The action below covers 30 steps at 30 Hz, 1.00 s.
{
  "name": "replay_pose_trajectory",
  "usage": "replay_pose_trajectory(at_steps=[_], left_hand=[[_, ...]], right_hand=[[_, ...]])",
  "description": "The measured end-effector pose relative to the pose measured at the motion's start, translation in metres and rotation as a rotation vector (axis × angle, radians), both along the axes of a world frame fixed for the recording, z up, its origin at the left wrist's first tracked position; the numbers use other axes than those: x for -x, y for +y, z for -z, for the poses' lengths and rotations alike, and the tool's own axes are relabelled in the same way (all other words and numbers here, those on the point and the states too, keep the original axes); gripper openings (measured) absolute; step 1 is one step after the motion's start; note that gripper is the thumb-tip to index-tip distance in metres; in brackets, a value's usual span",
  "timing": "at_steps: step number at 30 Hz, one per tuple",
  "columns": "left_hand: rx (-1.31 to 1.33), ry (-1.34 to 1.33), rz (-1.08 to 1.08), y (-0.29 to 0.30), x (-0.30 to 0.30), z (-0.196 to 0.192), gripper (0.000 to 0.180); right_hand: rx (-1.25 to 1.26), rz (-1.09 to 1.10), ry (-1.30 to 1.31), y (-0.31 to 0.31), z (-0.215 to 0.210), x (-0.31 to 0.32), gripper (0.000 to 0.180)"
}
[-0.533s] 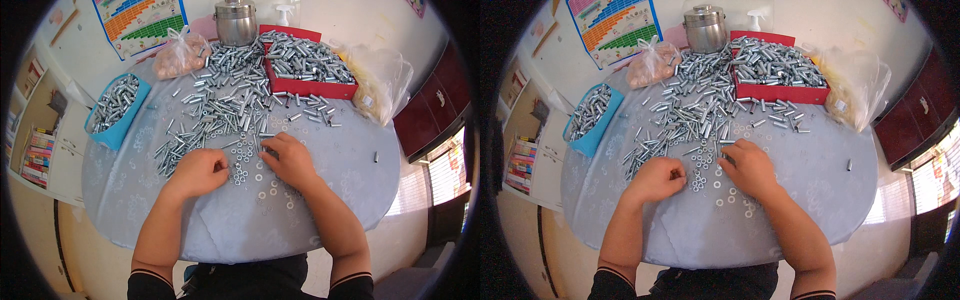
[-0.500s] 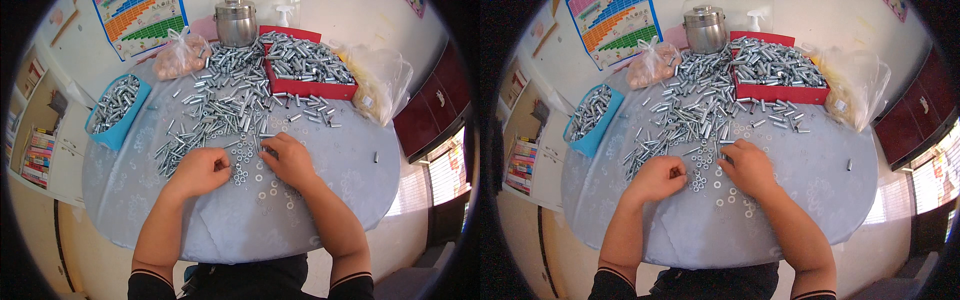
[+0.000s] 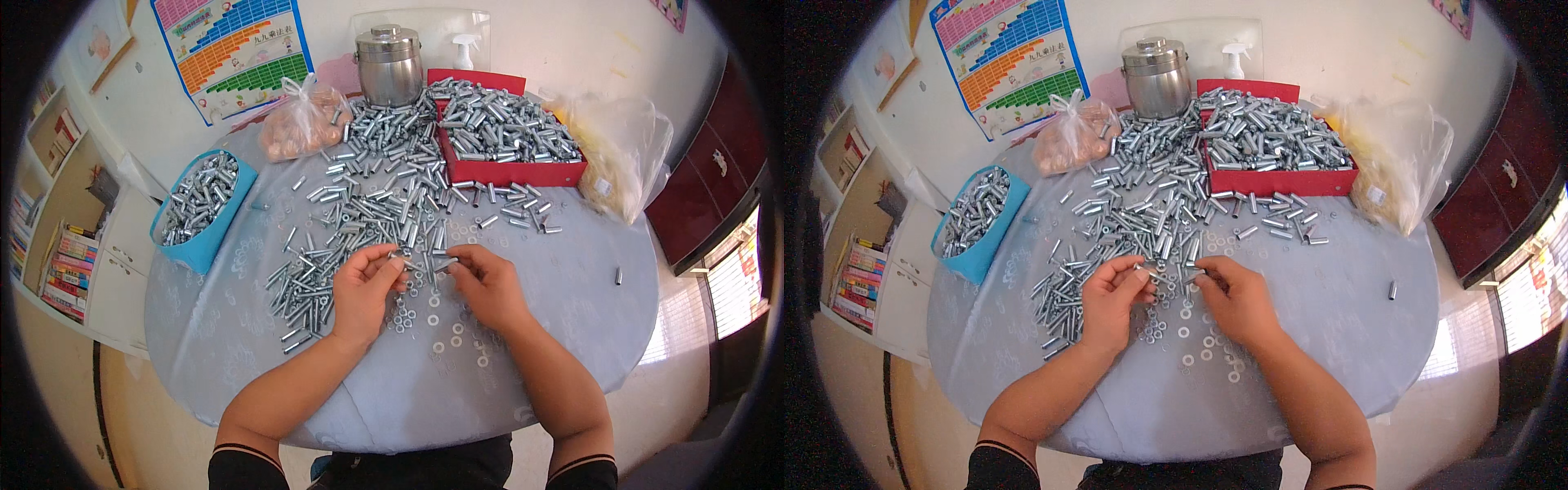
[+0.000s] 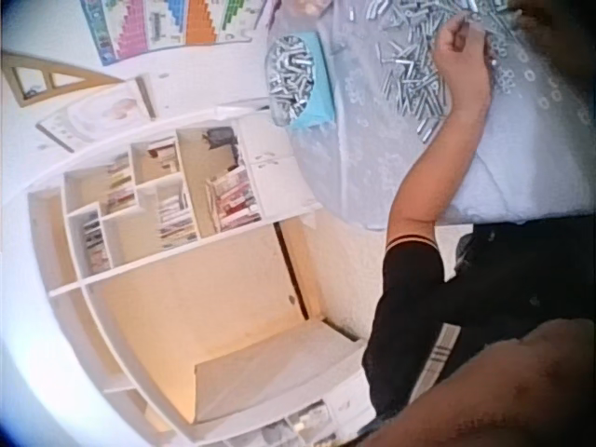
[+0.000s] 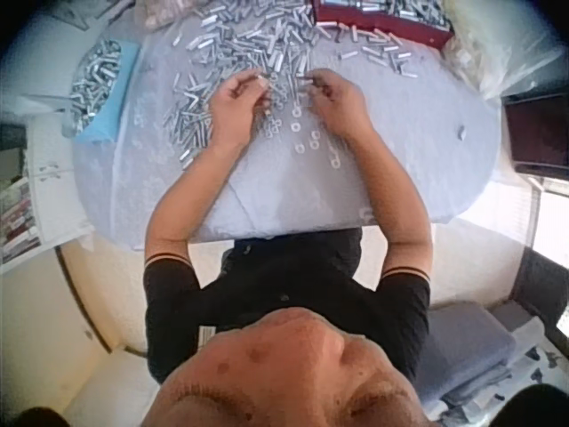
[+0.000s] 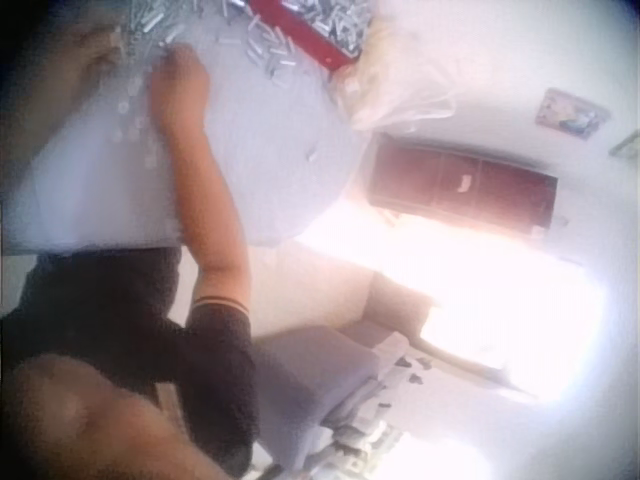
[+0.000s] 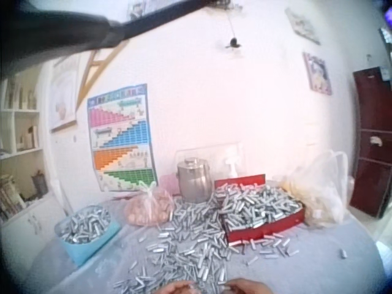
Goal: The person sits at a table covered with metal bolts and washers, repeatedly picking up a bolt and a washer to assemble them by hand. They thread the washer onto the bolt and place the completed unit on the table, continuing this repetitive assembly process throughout the clip.
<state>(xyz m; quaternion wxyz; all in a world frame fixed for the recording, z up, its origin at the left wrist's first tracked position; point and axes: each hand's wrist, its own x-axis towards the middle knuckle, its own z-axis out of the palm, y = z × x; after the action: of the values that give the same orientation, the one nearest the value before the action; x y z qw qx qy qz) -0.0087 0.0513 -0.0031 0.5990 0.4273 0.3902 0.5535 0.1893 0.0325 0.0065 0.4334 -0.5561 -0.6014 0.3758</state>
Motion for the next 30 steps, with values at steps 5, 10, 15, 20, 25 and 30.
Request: replay_pose_trajectory(at_steps=[5, 10, 15, 20, 25, 30], left_hand=[[-0.016, -0.053, 0.007, 0.0, -0.001, 0.004, 0.02], [-0.003, -0.089, 0.046, 0.002, 0.0, 0.009, 0.019], [-0.024, 0.004, 0.08, -0.001, -0.001, 0.013, 0.018], [-0.023, 0.123, 0.107, -0.004, -0.003, 0.007, 0.022], [-0.078, 0.244, 0.178, -0.009, -0.004, 0.008, 0.025], [-0.119, 0.25, 0.196, -0.01, -0.004, 0.01, 0.025]], right_hand=[[0.129, -0.005, 0.346, -0.005, -0.013, -0.002, 0.022], [0.169, -0.04, 0.383, -0.005, -0.009, -0.001, 0.023], [0.164, -0.057, 0.449, -0.005, -0.004, 0.001, 0.025], [0.155, -0.034, 0.328, -0.004, -0.008, -0.005, 0.026], [-0.04, -0.073, 0.08, -0.003, -0.003, -0.007, 0.027], [0.095, 0.016, 0.247, -0.006, -0.003, -0.003, 0.026]])
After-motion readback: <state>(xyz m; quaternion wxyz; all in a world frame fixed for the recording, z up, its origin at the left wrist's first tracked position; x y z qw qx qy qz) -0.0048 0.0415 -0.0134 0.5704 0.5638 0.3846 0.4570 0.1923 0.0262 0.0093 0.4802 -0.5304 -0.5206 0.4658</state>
